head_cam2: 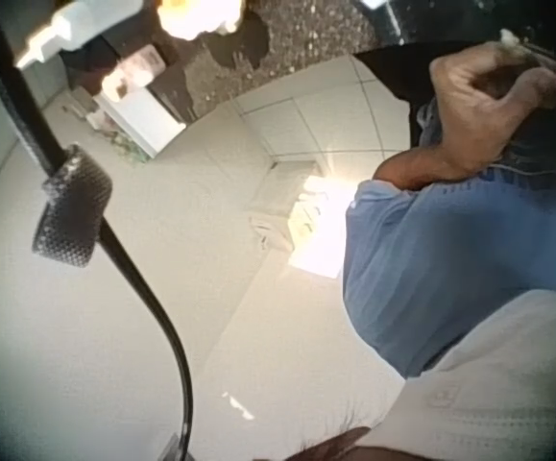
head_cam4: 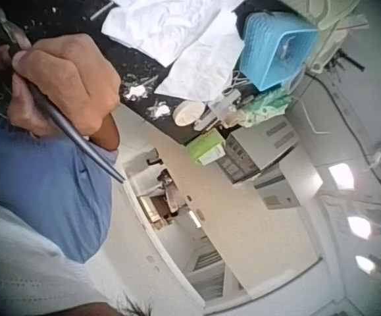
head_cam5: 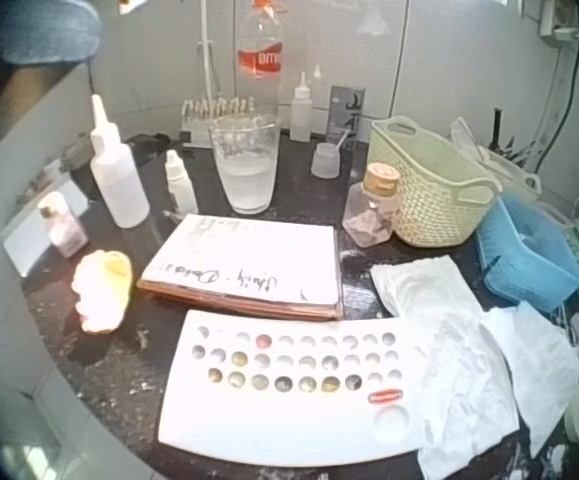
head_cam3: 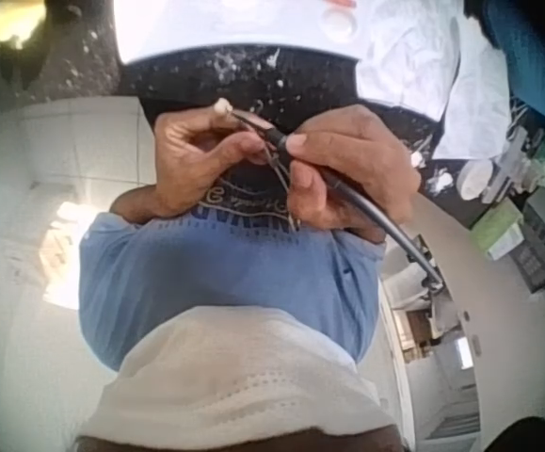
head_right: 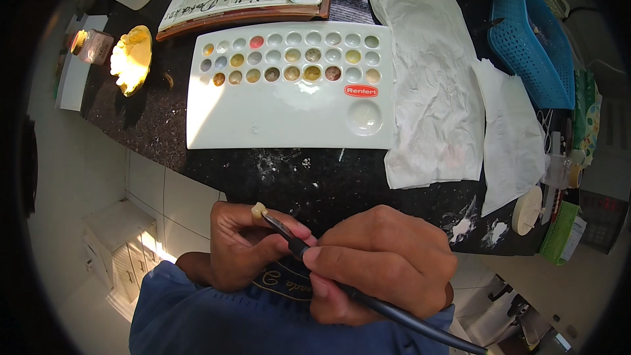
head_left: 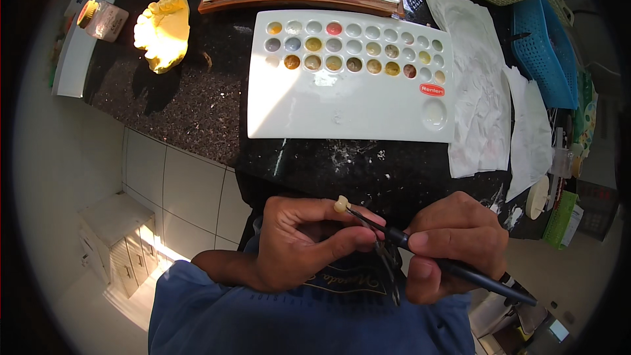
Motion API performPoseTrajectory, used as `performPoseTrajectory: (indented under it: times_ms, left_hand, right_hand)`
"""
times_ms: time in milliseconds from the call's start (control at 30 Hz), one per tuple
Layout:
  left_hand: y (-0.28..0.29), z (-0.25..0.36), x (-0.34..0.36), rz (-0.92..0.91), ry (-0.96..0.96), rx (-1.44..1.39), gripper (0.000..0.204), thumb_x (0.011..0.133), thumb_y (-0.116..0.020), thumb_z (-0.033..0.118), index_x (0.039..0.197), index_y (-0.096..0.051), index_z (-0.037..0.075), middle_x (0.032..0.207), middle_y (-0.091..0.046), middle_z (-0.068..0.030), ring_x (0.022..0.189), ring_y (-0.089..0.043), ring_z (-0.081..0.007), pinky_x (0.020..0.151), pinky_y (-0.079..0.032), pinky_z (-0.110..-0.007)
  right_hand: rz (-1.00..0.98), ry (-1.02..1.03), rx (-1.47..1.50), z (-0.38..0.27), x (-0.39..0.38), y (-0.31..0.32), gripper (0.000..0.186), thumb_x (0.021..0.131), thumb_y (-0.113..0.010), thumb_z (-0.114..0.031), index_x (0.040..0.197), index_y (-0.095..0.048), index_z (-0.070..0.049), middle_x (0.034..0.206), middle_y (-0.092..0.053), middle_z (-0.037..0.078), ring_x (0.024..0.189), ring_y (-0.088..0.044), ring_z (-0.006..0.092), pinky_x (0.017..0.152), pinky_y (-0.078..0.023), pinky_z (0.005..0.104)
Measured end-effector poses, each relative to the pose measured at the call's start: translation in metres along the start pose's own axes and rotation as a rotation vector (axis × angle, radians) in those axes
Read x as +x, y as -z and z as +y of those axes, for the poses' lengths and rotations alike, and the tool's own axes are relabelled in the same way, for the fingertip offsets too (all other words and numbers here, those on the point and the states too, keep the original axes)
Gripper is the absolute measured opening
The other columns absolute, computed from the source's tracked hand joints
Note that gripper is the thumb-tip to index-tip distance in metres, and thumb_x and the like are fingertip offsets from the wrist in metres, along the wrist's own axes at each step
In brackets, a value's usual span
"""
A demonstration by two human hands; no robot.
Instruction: The dental technician is applying stains and glaze to a dental crown prosthetic using a fine brush and a staining palette at a laboratory bench.
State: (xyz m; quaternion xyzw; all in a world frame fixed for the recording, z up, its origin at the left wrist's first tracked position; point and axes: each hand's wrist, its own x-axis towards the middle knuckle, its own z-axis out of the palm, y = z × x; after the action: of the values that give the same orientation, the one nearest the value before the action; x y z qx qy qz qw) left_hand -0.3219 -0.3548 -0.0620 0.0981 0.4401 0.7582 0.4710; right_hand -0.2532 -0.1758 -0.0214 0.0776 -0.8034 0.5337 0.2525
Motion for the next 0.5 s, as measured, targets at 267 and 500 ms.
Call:
performPoseTrajectory:
  times_ms: [267,500]
  left_hand:
    - [0.0006,0.0004,0.0006,-0.011,0.001,-0.038,0.020,0.086,-0.066,-0.003,0.105,-0.065,-0.009,0.104,-0.068,-0.0190,0.094,-0.067,-0.0182,0.084,-0.056,-0.029]
    - [0.0005,0.0013,0.0005,-0.007,0.012,-0.019,0.017,0.086,-0.065,-0.005,0.103,-0.065,-0.010,0.105,-0.067,-0.0208,0.094,-0.067,-0.0201,0.084,-0.057,-0.029]
  right_hand:
    - [0.017,-0.001,-0.018,-0.0002,0.0003,-0.0004,0.026,0.063,-0.073,0.003,0.088,-0.065,0.000,0.069,-0.064,0.010,0.055,-0.062,0.0176,0.045,-0.051,0.0258]
    - [0.035,0.007,-0.019,0.0014,0.0000,-0.0001,0.023,0.064,-0.072,0.003,0.086,-0.064,0.001,0.068,-0.064,0.010,0.053,-0.062,0.0171,0.044,-0.050,0.0255]
